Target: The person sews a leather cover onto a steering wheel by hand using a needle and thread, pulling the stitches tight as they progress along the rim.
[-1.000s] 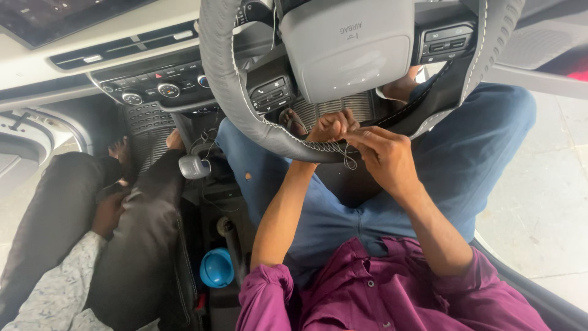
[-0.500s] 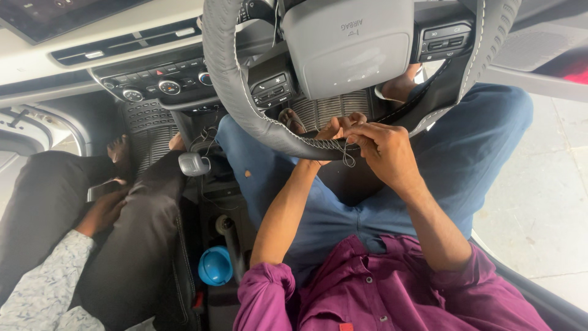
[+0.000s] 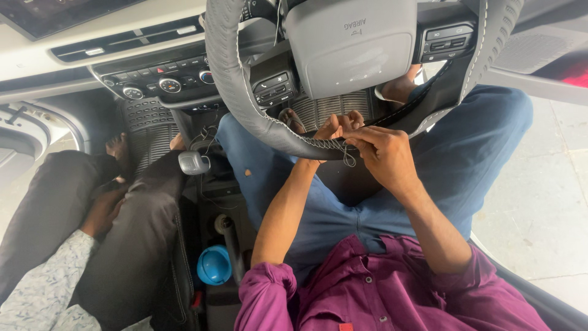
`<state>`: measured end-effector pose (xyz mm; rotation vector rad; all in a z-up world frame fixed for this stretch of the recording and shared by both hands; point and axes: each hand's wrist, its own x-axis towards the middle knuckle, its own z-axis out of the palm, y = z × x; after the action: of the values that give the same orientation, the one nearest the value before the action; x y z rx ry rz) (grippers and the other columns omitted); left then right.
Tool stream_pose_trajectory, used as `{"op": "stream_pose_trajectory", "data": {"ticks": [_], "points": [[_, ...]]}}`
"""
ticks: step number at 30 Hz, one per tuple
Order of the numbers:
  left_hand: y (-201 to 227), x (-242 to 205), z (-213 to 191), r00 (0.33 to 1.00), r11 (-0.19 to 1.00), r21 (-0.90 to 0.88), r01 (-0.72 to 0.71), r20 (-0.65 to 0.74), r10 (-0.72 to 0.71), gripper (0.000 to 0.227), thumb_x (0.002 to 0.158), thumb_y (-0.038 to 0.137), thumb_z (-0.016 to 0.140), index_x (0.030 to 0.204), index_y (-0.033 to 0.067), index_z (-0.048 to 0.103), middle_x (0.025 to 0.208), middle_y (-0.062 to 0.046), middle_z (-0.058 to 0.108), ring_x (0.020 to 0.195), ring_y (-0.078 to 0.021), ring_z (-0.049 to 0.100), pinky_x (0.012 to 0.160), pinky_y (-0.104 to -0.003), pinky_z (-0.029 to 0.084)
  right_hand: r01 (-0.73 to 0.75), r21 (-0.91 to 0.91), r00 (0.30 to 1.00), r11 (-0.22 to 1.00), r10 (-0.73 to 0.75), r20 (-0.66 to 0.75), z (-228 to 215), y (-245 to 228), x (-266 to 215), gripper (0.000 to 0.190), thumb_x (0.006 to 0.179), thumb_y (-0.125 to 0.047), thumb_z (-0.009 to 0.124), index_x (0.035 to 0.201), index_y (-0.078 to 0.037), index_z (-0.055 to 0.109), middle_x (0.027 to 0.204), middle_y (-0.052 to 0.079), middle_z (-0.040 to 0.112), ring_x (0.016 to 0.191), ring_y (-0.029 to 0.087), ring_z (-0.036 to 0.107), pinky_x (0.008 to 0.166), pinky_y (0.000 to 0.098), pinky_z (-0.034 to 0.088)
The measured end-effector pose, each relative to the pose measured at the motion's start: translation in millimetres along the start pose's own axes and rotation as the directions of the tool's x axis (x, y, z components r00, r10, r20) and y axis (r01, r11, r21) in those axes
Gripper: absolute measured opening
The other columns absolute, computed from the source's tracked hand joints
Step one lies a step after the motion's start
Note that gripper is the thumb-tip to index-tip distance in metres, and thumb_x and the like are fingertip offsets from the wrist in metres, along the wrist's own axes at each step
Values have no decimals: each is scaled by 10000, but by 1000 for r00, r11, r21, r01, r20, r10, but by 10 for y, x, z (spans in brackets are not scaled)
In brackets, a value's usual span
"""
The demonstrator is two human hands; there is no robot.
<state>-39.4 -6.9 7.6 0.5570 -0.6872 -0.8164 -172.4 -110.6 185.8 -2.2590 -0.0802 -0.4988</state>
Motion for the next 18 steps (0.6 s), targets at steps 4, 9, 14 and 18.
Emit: {"op": "stream_pose_trajectory", "data": {"ticks": [4,9,14,18], "points": [[-4,-7,-1,1000,998,-63,22,6,-22,583,979,653,564,815,106,680,1053,-18,540,978,-109,516,877,-304,482,-19,12,1000,1000,18,17,1,23,-22,124,910,-14,723,1027,-2,762,930,128,765,797,258,757,691,334,581],[15,6,6,999,995,-102,12,46,-7,556,998,625,581,876,100,719,1081,-25,550,999,-117,539,900,-311,497,-4,30,1000,1000,4,27,-21,38,2,122,913,-21,723,1028,-12,761,942,122,763,824,259,758,729,334,587],[44,-6,23,998,984,-175,38,54,-29,502,984,601,610,927,115,722,1106,-11,547,1053,-110,549,917,-292,507,48,-88,997,995,-43,59,5,-1,-29,132,886,-75,760,1013,-52,788,934,102,743,814,279,735,713,367,575],[45,-11,-15,993,992,-125,-2,116,16,483,852,583,710,965,115,670,1085,-12,575,983,-121,573,789,-255,521,118,-172,993,978,-118,7,64,-74,-66,142,886,-92,759,1024,-87,793,1064,78,726,848,267,729,731,363,583]]}}
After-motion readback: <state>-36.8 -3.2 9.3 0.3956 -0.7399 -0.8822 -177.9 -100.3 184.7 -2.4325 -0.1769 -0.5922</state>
